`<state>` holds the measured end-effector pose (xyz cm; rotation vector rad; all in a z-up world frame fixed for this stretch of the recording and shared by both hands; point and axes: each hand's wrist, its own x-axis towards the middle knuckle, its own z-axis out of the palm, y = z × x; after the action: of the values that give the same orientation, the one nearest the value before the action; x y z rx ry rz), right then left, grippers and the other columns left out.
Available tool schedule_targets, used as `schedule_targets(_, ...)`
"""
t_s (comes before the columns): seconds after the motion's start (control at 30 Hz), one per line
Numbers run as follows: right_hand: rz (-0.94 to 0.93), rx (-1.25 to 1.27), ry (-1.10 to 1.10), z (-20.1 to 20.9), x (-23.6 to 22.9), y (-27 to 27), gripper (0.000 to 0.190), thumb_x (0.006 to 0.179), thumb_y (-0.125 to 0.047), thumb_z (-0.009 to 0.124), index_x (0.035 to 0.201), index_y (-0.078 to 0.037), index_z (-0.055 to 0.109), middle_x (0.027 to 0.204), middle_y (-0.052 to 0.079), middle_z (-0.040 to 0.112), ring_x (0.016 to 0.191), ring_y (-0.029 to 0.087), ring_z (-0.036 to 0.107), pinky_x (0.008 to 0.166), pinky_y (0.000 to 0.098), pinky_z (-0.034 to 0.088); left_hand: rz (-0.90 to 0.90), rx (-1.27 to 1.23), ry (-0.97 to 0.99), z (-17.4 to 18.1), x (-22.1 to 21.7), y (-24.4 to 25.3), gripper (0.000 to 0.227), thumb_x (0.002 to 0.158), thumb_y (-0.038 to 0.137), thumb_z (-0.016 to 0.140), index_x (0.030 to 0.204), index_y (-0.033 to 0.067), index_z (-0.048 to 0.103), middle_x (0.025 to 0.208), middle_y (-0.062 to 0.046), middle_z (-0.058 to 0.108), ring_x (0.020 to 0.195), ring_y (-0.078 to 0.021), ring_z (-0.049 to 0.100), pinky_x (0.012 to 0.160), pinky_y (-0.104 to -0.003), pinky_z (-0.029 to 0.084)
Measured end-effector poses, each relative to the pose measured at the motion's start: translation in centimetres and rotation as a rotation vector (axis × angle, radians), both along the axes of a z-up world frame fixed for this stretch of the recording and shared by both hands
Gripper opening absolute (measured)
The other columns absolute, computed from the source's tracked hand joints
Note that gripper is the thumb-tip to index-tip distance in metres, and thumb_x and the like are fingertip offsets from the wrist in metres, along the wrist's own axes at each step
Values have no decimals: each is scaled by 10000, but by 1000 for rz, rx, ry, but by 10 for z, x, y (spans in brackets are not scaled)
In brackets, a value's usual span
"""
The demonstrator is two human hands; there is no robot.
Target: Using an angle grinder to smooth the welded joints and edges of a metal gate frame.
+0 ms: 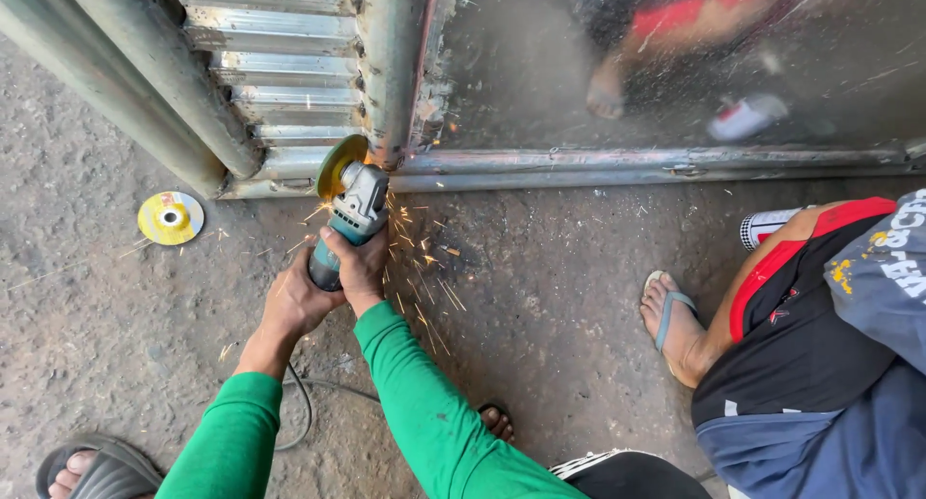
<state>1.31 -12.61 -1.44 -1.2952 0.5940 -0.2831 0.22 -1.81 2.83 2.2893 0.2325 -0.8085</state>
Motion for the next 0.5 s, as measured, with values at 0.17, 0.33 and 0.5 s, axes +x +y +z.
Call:
schedule_targets(0.17,20,53,14,-27,-9,6,625,693,-310,893,1185,-132,551,1002,17,578,960,132,569,890,431,451,-9,67,13,-28,-12,-1,836,618,463,843,1362,232,538,1145,-195,738,1120,-387,697,976,-525,538)
schedule_targets(0.33,40,36,-27,5,-3,-9,623,675,-299,891,1171,-118,559,992,33,583,963,135,557,872,443,448,32,31,0,-5,-13,-13,834,638,424,827,1377,172,531,1156,-240,723,1135,-430,681,981,-548,522)
schedule_targets(0.5,70,19,-52,-2,-1,-12,588,714,-290,884,1165,-106,554,982,79,660,925,181,661,879,438,485,23,40,-45,-29,-13,-5,775,629,411,831,1329,236,549,1105,-193,742,1086,-405,702,934,-535,548)
